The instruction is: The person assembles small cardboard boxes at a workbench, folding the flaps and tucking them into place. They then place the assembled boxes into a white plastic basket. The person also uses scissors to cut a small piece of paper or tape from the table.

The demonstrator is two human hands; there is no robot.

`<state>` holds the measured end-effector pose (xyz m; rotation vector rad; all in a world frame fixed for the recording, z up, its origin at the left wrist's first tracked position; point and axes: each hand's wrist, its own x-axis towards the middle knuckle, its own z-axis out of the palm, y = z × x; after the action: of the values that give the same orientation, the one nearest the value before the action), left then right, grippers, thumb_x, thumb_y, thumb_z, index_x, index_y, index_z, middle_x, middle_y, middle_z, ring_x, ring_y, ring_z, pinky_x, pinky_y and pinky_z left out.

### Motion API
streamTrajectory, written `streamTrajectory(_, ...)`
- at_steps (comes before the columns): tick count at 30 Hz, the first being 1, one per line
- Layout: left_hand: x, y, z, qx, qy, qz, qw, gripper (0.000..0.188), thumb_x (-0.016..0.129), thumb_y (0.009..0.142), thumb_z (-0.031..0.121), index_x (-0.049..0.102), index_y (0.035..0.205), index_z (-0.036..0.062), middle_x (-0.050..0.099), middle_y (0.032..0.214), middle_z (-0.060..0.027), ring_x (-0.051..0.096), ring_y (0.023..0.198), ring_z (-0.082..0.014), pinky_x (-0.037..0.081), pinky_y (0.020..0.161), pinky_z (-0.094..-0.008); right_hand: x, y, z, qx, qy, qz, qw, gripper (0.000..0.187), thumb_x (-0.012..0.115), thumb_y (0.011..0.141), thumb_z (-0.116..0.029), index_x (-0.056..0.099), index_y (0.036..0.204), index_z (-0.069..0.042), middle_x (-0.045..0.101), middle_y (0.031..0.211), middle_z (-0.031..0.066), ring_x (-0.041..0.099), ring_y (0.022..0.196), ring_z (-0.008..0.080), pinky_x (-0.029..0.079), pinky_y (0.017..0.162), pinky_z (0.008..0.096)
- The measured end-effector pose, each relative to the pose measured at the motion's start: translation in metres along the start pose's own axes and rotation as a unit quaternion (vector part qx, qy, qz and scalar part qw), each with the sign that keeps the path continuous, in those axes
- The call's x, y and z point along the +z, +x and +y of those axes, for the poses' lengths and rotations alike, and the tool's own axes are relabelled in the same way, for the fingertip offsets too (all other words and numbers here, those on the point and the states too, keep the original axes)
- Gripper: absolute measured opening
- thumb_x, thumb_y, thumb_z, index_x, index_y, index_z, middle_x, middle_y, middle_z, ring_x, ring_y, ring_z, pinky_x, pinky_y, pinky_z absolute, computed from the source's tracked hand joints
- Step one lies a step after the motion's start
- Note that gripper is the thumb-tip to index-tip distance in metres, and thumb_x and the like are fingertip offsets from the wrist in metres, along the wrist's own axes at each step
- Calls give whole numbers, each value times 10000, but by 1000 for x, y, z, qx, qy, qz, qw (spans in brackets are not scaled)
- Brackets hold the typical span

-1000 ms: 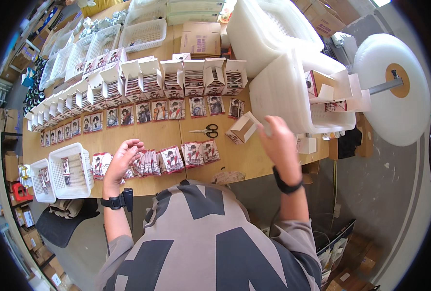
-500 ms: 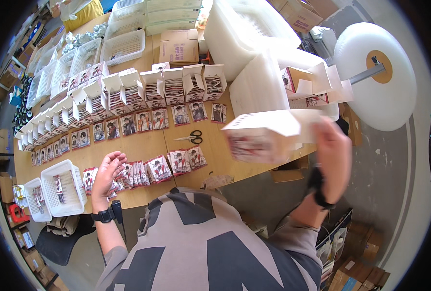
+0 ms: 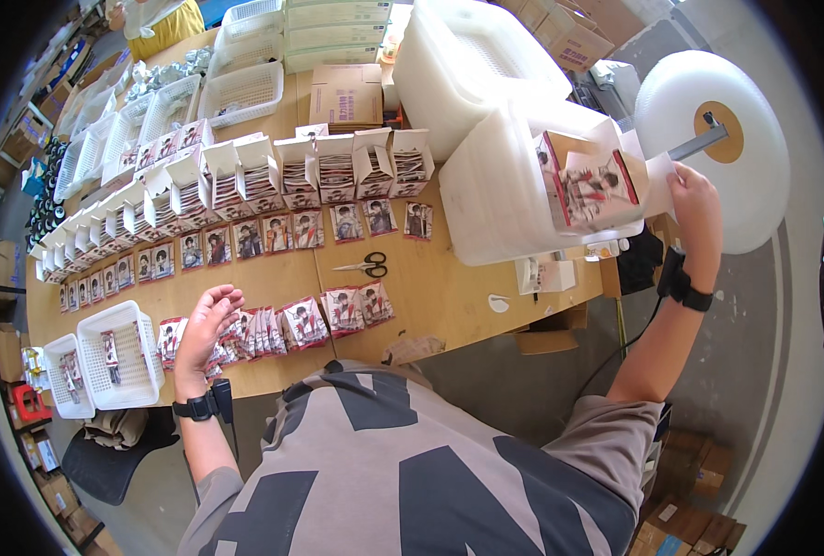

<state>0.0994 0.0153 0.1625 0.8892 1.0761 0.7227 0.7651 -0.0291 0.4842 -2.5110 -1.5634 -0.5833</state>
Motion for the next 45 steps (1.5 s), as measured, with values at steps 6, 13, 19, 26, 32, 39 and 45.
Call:
streamTrajectory(6, -5, -15, 2, 5, -6, 14, 1000, 379, 551, 1054, 243, 496, 1364, 33, 605, 1320, -104, 590, 1245, -192, 469, 1043, -328, 8, 8, -65, -38, -139, -4, 990, 315, 544, 979, -251, 702, 1180, -68, 703, 1040, 225, 671, 975, 418, 540, 823, 462)
streamTrajectory(13, -8, -13, -13, -4, -26, 22, 999, 389, 551, 1056, 252, 497, 1375, 36, 605, 1327, -93, 582, 1249, -179, 467, 1031, -316, 83, 10, -21, -69, 33, -44, 996, 326, 598, 957, -250, 682, 1184, -32, 672, 1023, 283, 650, 966, 457, 529, 832, 487)
streamTrajectory(19, -13, -15, 4, 0, -21, 24, 999, 403, 566, 1055, 257, 504, 1375, 19, 611, 1318, -94, 582, 1253, -172, 472, 1029, -310, 54, -29, -24, 44, 131, -66, 988, 511, 708, 947, -334, 605, 1334, -17, 706, 1055, 214, 678, 885, 322, 523, 823, 428)
streamTrajectory(26, -66, -9, 18, 9, 16, 83, 996, 377, 567, 1054, 262, 524, 1352, 35, 614, 1294, -67, 581, 1245, -159, 472, 1022, -308, 47, -139, -70, 10, 159, 131, 978, 348, 648, 1011, -200, 628, 1302, -9, 663, 1260, 137, 646, 987, 226, 501, 774, 305)
streamTrajectory(32, -140, 34, 60, 36, 116, 116, 986, 370, 587, 1044, 277, 544, 1344, 64, 624, 1292, -51, 604, 1205, -149, 474, 972, -289, 97, -222, -145, -58, 225, -18, 973, 159, 603, 997, -47, 641, 1130, 30, 637, 1223, 194, 667, 939, 275, 551, 716, 333)
streamTrajectory(39, -202, 197, 147, 150, 347, 78, 922, 456, 650, 999, 309, 583, 1287, -38, 678, 1230, -140, 637, 1129, -204, 493, 1002, -342, 127, -300, -199, 61, 253, -205, 943, 208, 626, 971, -63, 631, 1157, 29, 566, 1373, 168, 656, 852, 256, 534, 691, 307)
streamTrajectory(45, -193, 358, 193, 34, 631, 77, 771, 691, 679, 839, 462, 615, 1304, -45, 644, 1281, -289, 637, 1193, -371, 492, 1019, -404, 100, -384, -197, 198, 170, -292, 920, 248, 631, 967, -100, 624, 1175, 33, 510, 1452, 164, 657, 912, 265, 533, 750, 335)
